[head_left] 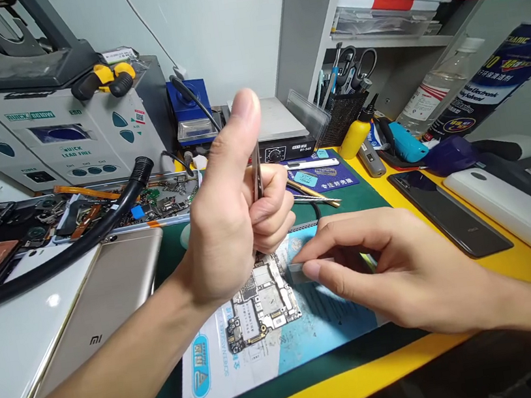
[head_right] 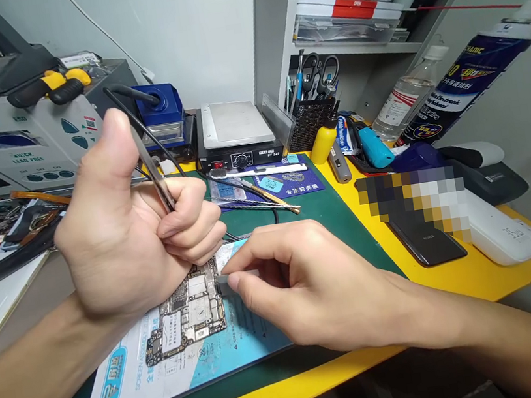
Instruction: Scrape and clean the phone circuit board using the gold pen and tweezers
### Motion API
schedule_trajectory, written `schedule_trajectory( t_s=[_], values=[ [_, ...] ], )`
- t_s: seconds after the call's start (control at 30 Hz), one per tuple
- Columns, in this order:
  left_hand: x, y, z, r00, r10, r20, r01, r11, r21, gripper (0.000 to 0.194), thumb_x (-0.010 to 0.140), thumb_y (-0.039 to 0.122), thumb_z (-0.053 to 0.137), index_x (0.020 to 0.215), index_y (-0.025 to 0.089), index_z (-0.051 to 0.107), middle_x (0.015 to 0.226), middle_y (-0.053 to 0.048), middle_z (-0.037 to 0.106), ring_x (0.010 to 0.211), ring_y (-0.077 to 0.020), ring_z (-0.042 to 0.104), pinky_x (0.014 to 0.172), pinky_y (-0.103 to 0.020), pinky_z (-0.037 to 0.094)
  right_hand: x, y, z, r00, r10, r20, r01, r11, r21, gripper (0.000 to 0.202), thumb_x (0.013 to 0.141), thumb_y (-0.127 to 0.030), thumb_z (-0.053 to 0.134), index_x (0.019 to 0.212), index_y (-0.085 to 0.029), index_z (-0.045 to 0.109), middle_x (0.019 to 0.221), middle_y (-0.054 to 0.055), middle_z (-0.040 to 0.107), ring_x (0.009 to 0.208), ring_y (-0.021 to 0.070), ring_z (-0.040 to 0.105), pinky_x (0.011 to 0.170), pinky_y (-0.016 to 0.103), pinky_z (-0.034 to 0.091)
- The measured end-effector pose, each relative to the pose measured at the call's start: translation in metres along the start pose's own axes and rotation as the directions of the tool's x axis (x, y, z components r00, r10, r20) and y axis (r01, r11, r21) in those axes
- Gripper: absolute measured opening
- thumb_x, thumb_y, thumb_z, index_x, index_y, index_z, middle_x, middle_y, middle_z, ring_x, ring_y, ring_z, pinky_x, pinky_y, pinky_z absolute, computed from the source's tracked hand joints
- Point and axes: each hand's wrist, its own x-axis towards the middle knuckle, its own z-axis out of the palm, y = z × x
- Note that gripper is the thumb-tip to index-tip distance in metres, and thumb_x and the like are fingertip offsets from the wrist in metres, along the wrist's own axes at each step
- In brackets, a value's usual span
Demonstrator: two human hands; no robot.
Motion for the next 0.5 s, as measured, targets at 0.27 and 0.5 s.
schedule_trajectory(
  t_s=[0.27,0.5],
  values=[
    [-0.002,0.001,0.002,1.000,-0.002,0.000,0.002,1.000,0.013,0.073,0.102,0.071,0.026,0.047,0.023,0.022,0.044,0.004,0.011,0.037,-0.0071,0.016,0.042,-0.028,0.014,-0.002,0.001,0.004,0.998,0.057,-0.039,-0.052,0.991,0.124,0.014,0.097,-0.019,0.065,0.097,-0.015,0.079,0.062,-0.004,0.056,0.051,0.0074,0.042,0.044,0.019,0.034],
    [-0.001,0.002,0.001,0.999,-0.035,-0.014,0.035,0.999,0.024,0.072,0.102,0.071,0.023,0.048,0.024,0.024,0.044,0.004,0.015,0.038,-0.0074,0.018,0.043,-0.027,0.017,-0.002,0.005,0.016,0.990,-0.038,-0.137,0.051,0.995,0.089,0.011,0.096,-0.012,0.065,0.089,-0.014,0.074,0.064,-0.005,0.056,0.053,0.0053,0.040,0.046,0.017,0.034]
  ],
)
